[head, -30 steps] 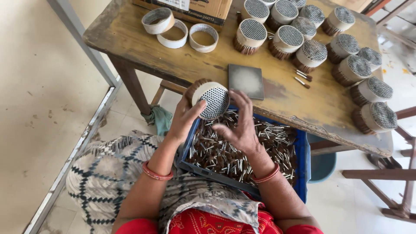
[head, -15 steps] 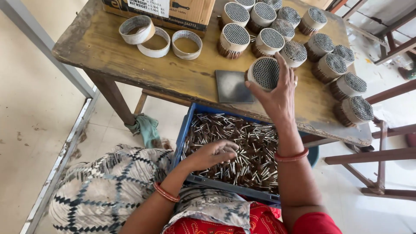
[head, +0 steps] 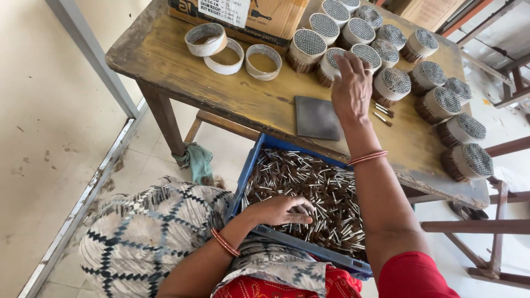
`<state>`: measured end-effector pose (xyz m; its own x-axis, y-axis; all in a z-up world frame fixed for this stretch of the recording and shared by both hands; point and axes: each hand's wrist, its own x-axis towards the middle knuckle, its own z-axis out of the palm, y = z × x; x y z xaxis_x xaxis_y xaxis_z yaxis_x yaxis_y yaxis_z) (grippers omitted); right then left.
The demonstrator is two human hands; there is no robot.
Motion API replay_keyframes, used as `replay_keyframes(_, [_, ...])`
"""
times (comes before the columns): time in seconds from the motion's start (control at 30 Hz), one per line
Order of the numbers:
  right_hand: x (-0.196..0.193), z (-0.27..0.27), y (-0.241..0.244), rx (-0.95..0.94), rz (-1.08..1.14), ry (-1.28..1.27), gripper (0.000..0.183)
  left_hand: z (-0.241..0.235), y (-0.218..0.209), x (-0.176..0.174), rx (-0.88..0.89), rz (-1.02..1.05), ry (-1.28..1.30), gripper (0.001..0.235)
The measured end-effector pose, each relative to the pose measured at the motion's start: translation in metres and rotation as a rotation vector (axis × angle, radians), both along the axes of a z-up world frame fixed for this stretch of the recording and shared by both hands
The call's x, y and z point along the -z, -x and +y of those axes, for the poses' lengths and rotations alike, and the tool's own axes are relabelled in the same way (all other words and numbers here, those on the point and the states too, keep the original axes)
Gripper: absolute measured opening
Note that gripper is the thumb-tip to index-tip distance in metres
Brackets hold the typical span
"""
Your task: The person stuffs tufts of brown bristles into round brush bases, pressing and spreading them to fill the base. They pull bristle tufts one at a time from a blue bin, work them into the base by hand, and set finished brushes on the table with completed ones.
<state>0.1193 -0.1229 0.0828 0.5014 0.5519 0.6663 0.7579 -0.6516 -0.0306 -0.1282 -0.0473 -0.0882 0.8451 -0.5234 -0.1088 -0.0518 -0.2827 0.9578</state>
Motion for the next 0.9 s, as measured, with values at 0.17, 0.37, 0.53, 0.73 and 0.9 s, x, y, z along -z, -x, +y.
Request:
replay_keyframes(0.17, [0.012, 0.074, 0.029, -0.251, 0.059, 0.041, 0.030, -0.002, 0.002, 0.004, 0.015, 0.001, -0.037, 0.080])
replay_keyframes(0.37, [0.017, 0.094, 0.035, -0.307, 0.179, 0.050, 0.031, 0.001, 0.004, 0.010, 0.050, -0.026, -0.037, 0.082])
replay_keyframes(0.53, [-0.032, 0.006, 0.102, -0.140, 0.071, -0.011, 0.016, 0.002, 0.003, 0.007, 0.060, 0.024, -0.067, 0.085])
replay_keyframes(0.73, [0.016, -0.123, 0.103, 0.172, 0.180, 0.011, 0.025, -0.005, 0.002, 0.015, 0.113, -0.008, -0.113, 0.085])
replay_keyframes(0.9, [-0.004, -0.131, 0.157, 0.141, 0.335, -0.271, 0.030, -0.007, 0.002, -0.003, 0.092, 0.008, -0.167, 0.072])
